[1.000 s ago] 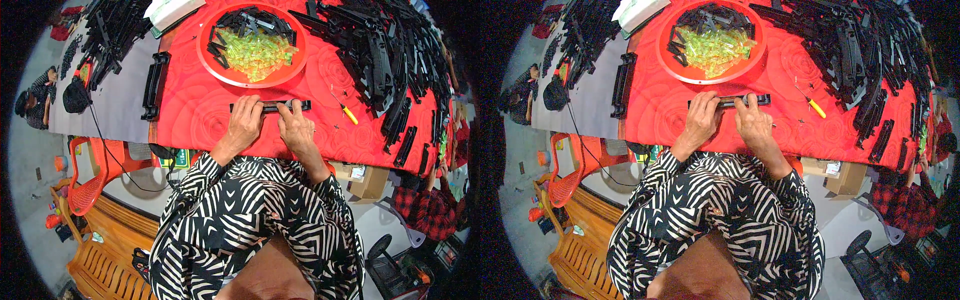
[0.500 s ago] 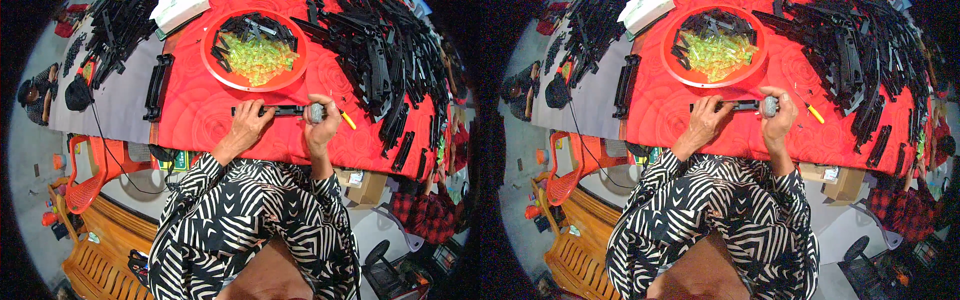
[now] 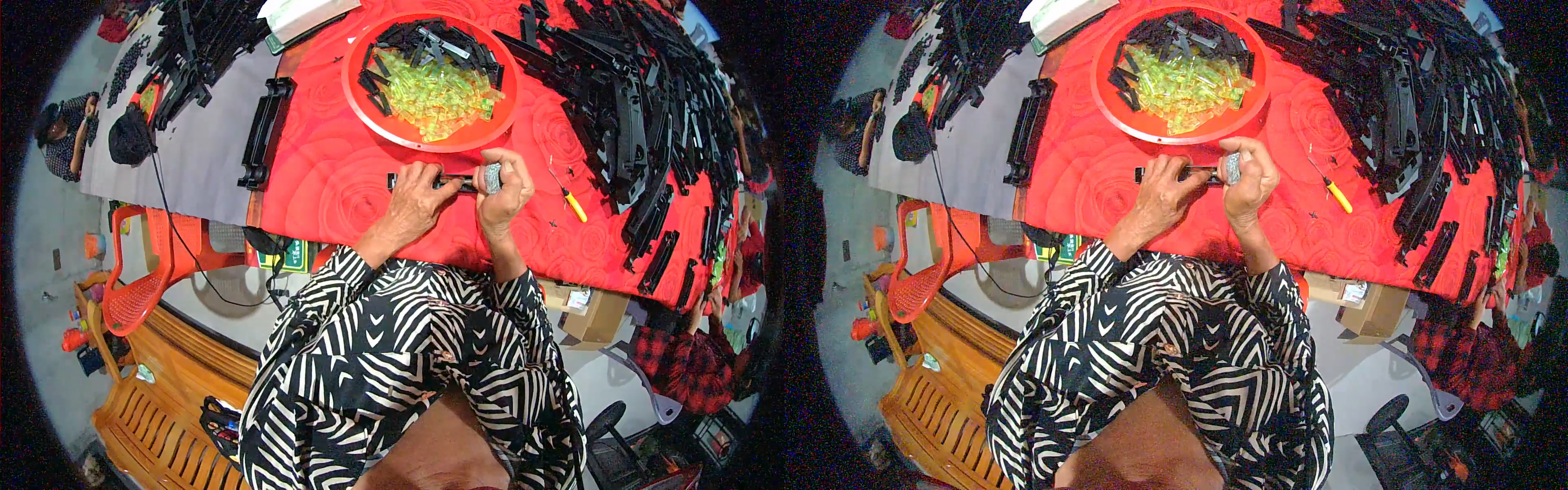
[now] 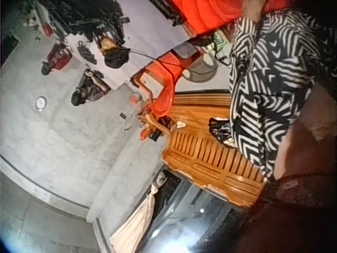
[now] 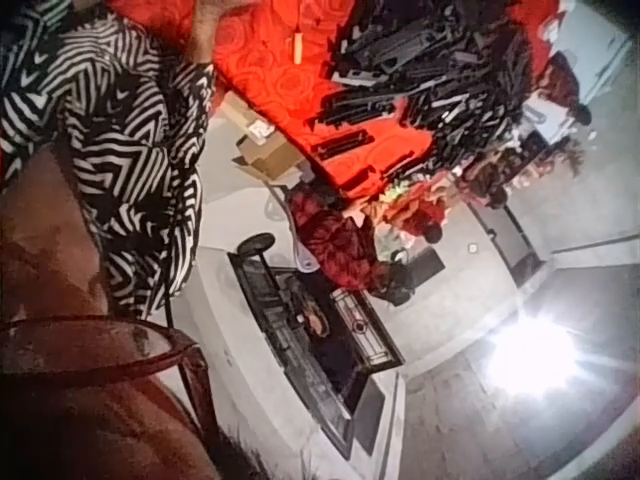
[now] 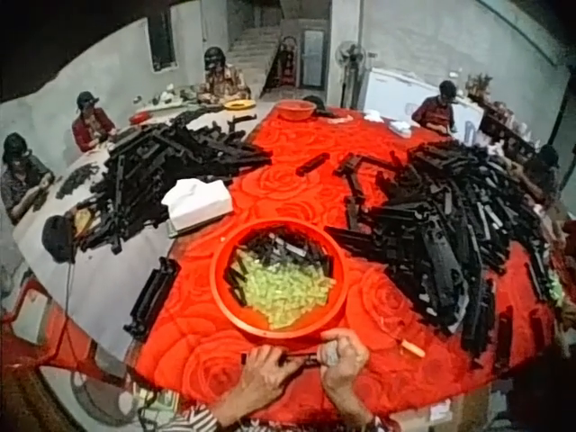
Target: The person assembles black plastic components by inserting small mechanical parts into a larger plastic housing, using a screwdriver to secure them.
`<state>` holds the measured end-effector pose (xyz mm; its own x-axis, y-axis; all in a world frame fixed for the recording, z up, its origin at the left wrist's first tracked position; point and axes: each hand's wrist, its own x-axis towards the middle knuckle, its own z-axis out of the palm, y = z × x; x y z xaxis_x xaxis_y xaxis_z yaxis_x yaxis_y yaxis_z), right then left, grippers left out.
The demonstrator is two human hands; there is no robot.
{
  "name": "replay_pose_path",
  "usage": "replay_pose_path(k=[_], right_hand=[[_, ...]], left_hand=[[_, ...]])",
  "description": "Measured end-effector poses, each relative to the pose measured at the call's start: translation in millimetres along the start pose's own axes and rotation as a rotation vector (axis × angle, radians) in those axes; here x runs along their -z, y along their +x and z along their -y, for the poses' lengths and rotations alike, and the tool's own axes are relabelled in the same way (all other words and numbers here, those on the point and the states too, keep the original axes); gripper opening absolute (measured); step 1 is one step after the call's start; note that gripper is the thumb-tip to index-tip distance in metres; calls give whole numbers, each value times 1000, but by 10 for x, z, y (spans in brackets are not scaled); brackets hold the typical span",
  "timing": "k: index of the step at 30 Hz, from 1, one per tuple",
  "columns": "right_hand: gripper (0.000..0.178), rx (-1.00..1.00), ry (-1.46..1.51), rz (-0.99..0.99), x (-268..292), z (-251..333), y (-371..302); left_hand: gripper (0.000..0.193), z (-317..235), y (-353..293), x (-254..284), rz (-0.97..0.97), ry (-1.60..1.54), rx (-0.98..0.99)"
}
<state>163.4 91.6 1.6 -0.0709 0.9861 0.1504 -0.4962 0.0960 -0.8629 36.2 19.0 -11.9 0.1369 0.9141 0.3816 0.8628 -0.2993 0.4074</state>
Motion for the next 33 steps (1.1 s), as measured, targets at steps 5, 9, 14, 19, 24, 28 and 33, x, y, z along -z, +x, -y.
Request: replay_pose_path(k=[5, 9, 14, 19, 24, 28, 33], right_hand=[[27, -14, -99, 51, 33, -58, -5], [27, 26, -315, 67, 9, -53, -37], [27, 118, -432, 67, -21, -69, -17], [26, 126, -384, 135, -30, -114, 36], [24, -79, 47, 33, 14, 0, 49], [26, 4, 108, -76, 83, 240, 121], [26, 22, 38, -111, 189, 214, 106]], left_hand=[[33, -2, 6, -24, -9, -14, 4], [33, -1, -18, -36, -12, -34, 23], [33, -34, 11, -5, -22, -39, 26], [21, -13, 17, -27, -62, -94, 19], [19, 15, -23, -37, -141, -171, -19], [20, 28, -31, -45, -161, -163, -43], [24, -12, -7, -24, -102, -3, -54]])
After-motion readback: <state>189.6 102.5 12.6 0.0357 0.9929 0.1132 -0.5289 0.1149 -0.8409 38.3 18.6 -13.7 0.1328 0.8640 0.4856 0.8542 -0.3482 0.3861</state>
